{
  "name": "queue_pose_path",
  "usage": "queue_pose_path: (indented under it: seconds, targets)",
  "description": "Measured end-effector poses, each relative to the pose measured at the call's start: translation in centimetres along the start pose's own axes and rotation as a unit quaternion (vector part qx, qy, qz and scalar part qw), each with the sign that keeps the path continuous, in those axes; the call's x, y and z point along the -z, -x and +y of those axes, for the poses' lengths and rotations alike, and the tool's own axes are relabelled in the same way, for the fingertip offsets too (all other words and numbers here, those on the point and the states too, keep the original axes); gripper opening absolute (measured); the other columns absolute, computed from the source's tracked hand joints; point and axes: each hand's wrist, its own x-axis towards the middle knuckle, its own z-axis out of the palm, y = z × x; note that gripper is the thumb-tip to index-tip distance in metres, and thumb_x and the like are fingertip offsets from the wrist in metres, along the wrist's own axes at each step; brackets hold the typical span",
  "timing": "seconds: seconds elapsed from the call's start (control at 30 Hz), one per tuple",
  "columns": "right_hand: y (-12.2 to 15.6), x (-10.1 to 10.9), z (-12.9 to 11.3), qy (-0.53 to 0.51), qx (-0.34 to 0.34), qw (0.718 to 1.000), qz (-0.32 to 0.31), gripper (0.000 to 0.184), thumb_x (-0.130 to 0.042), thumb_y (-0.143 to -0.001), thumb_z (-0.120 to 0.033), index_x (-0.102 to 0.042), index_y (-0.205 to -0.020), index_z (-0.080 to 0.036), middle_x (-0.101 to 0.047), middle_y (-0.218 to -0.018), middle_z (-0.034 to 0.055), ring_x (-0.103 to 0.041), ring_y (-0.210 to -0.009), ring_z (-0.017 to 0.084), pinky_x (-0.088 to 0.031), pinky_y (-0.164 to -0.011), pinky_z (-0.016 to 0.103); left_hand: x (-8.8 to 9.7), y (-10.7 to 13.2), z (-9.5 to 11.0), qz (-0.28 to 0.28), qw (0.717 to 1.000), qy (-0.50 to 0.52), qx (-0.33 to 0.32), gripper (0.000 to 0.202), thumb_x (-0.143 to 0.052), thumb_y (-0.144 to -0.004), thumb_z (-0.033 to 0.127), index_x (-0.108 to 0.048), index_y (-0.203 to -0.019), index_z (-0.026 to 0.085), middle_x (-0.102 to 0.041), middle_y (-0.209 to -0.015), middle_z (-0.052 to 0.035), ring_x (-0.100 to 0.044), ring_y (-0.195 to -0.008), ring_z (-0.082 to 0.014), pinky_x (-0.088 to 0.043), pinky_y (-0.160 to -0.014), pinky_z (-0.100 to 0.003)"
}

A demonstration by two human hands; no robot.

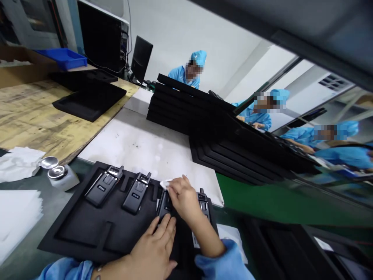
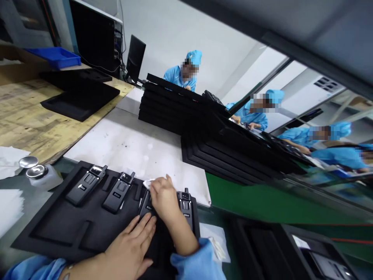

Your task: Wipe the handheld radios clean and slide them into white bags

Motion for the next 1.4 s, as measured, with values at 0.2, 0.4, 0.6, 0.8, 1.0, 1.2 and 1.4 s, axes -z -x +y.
queue_pose_path:
  seconds: [0.2,0.4,0.6,0.8,1.0,1.2,1.4]
  targets:
    - [-1.0,-0.5,0.3,0.023,0.013,1.0,-0.002,0.021,-0.048,-0.092,-0.013,-0.068,-0.094,-0.02,-0.065,-0.085,0.0059,-0.063,-0.079,0.02,-0.038,-0.106,0.055,-0.3,0.2,-0.4,-0.004,1.0,0.015,-0.015,0.068,-0.033,-0.098,0.055,-0.043,-0.143,0.006,-0.034,-0.154,-0.0151,-0.027,-0.144,-0.029,-0.027,-0.111,-0.043]
    - [-4.2,2.7,2.6,-0.072,-0.004,0.997,0.014,0.023,-0.05,-0.091,-0.013,-0.07,-0.096,-0.022,-0.066,-0.092,0.0064,-0.063,-0.086,0.02,-0.051,-0.093,0.043,-1.1,0.8,-0.7,-0.004,1.0,0.017,-0.02,0.071,-0.035,-0.097,0.055,-0.033,-0.149,0.007,-0.021,-0.159,-0.0129,-0.015,-0.147,-0.0289,-0.024,-0.114,-0.043]
    - [-4.0,2.6,1.9,-0.075,0.138,0.979,-0.132,0.042,-0.042,-0.086,-0.002,-0.074,-0.098,-0.025,-0.066,-0.095,0.0046,-0.062,-0.087,0.017,-0.044,-0.103,0.047,-0.5,0.8,-0.7,0.001,1.0,0.008,-0.014,0.068,-0.035,-0.098,0.052,-0.031,-0.149,0.007,-0.021,-0.159,-0.0136,-0.01,-0.148,-0.0283,-0.016,-0.116,-0.044]
    - [-2.5,2.7,3.4,-0.035,0.181,0.97,-0.159,0.047,-0.039,-0.084,0.001,-0.072,-0.105,-0.024,-0.067,-0.096,0.005,-0.064,-0.086,0.017,-0.041,-0.106,0.054,0.2,0.6,-0.5,-0.013,1.0,0.02,-0.012,0.064,-0.034,-0.099,0.048,-0.035,-0.147,0.006,-0.026,-0.157,-0.0136,-0.013,-0.148,-0.0268,-0.015,-0.118,-0.042]
    - [1.4,5.7,5.0,0.018,0.135,0.984,-0.112,0.046,-0.038,-0.085,0.0,-0.073,-0.102,-0.026,-0.066,-0.092,0.0044,-0.066,-0.086,0.019,-0.05,-0.1,0.052,0.3,0.5,-0.5,-0.021,0.998,0.066,0.002,0.066,-0.044,-0.096,0.047,-0.034,-0.148,0.007,-0.028,-0.157,-0.0137,-0.019,-0.147,-0.0269,-0.022,-0.118,-0.042]
    - [-1.3,1.5,-1.1,-0.037,0.083,0.996,0.016,0.038,-0.045,-0.092,-0.008,-0.07,-0.112,-0.028,-0.063,-0.102,0.0066,-0.063,-0.099,0.02,-0.054,-0.094,0.04,4.2,3.3,-2.8,0.044,0.996,0.01,0.077,0.055,-0.049,-0.094,0.03,-0.039,-0.146,0.017,-0.038,-0.153,-0.0067,-0.033,-0.142,-0.0248,-0.024,-0.118,-0.042]
    - [-7.5,-5.5,-4.4,-0.027,0.173,0.984,-0.039,0.044,-0.046,-0.083,0.0,-0.074,-0.105,-0.026,-0.065,-0.096,0.0076,-0.063,-0.089,0.022,-0.044,-0.105,0.054,5.2,6.1,-5.0,0.037,0.98,-0.068,0.184,0.059,-0.05,-0.093,0.04,-0.043,-0.144,0.013,-0.038,-0.152,-0.0132,-0.034,-0.141,-0.0281,-0.028,-0.115,-0.044]
